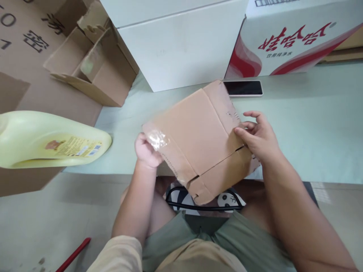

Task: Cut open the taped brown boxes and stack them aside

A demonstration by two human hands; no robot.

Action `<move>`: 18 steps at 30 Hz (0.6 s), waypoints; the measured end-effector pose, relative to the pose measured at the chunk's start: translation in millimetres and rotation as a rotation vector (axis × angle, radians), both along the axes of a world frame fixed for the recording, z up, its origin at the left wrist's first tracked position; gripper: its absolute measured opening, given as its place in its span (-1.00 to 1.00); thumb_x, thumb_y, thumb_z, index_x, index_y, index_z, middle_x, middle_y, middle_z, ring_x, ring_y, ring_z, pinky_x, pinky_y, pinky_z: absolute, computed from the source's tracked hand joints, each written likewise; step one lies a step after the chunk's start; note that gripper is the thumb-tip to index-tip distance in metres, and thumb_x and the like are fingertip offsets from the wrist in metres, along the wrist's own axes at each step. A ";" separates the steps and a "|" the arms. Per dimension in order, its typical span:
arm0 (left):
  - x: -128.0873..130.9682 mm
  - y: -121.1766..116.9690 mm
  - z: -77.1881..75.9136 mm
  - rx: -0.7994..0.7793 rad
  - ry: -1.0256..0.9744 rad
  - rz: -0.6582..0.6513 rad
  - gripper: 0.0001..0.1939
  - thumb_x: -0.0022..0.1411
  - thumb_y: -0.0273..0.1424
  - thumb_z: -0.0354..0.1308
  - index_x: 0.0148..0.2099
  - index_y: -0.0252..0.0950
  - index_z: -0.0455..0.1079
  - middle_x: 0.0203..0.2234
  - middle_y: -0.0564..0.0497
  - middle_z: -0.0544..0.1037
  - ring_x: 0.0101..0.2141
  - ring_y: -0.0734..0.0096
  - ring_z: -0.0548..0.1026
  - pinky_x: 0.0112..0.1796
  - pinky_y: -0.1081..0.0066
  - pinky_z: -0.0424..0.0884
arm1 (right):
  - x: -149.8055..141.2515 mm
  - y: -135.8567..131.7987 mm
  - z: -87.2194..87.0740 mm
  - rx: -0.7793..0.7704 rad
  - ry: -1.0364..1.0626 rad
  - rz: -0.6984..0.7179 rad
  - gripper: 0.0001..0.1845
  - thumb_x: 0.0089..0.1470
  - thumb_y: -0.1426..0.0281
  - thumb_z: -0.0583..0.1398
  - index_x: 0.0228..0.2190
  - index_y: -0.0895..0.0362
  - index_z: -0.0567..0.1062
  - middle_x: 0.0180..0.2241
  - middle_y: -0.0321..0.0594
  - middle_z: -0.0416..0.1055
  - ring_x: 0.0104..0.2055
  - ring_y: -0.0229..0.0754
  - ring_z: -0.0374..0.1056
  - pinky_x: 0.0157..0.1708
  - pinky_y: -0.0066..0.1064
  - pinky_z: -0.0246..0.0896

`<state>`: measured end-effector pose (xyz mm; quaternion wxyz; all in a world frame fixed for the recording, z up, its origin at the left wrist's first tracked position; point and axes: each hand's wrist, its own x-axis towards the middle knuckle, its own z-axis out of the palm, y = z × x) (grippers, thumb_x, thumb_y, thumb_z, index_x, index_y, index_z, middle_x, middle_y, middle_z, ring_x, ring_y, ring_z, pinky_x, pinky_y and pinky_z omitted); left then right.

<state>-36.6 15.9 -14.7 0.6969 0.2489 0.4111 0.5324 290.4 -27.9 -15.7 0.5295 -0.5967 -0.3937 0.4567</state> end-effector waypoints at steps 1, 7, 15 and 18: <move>1.7 -1.4 0.3 0.014 -0.016 -0.066 -0.63 0.15 -0.06 0.23 -0.17 -0.24 0.57 -0.31 -0.06 0.71 0.07 -0.12 0.65 0.04 0.00 0.63 | -1.3 1.3 -0.2 0.013 -0.006 -0.041 -0.38 -0.18 0.26 0.47 -0.10 -0.07 0.35 -0.41 -0.41 0.44 -0.49 -0.26 0.36 -0.52 -0.44 0.25; 14.4 -5.3 -7.7 0.003 0.101 -0.265 -0.39 -0.01 -0.44 0.50 0.10 -0.21 0.44 -0.04 -0.10 0.70 0.06 -0.01 0.66 0.13 0.05 0.58 | -2.4 5.3 -2.9 0.041 -0.004 -0.180 -0.59 -0.08 0.25 0.38 -0.15 -0.02 0.46 -0.46 -0.41 0.43 -0.51 -0.28 0.32 -0.49 -0.42 0.21; -1.2 6.9 -11.2 0.141 0.082 -0.063 -0.36 0.12 -0.50 0.41 0.23 -0.07 0.38 0.08 -0.04 0.66 0.19 0.08 0.58 0.19 0.11 0.56 | 16.6 8.1 -7.0 0.030 -0.156 -0.341 -0.83 0.07 0.20 0.25 -0.35 0.03 0.54 -0.16 -0.22 0.61 0.01 -0.08 0.50 0.01 -0.21 0.33; -5.0 8.7 -13.3 0.150 0.097 -0.048 -0.32 0.15 -0.51 0.38 0.28 -0.03 0.35 0.11 -0.03 0.65 0.19 0.09 0.58 0.19 0.10 0.56 | 14.5 8.8 -9.8 0.010 -0.067 -0.235 -0.76 0.03 0.15 0.30 -0.29 0.01 0.55 -0.12 -0.22 0.61 0.03 -0.08 0.50 0.02 -0.20 0.35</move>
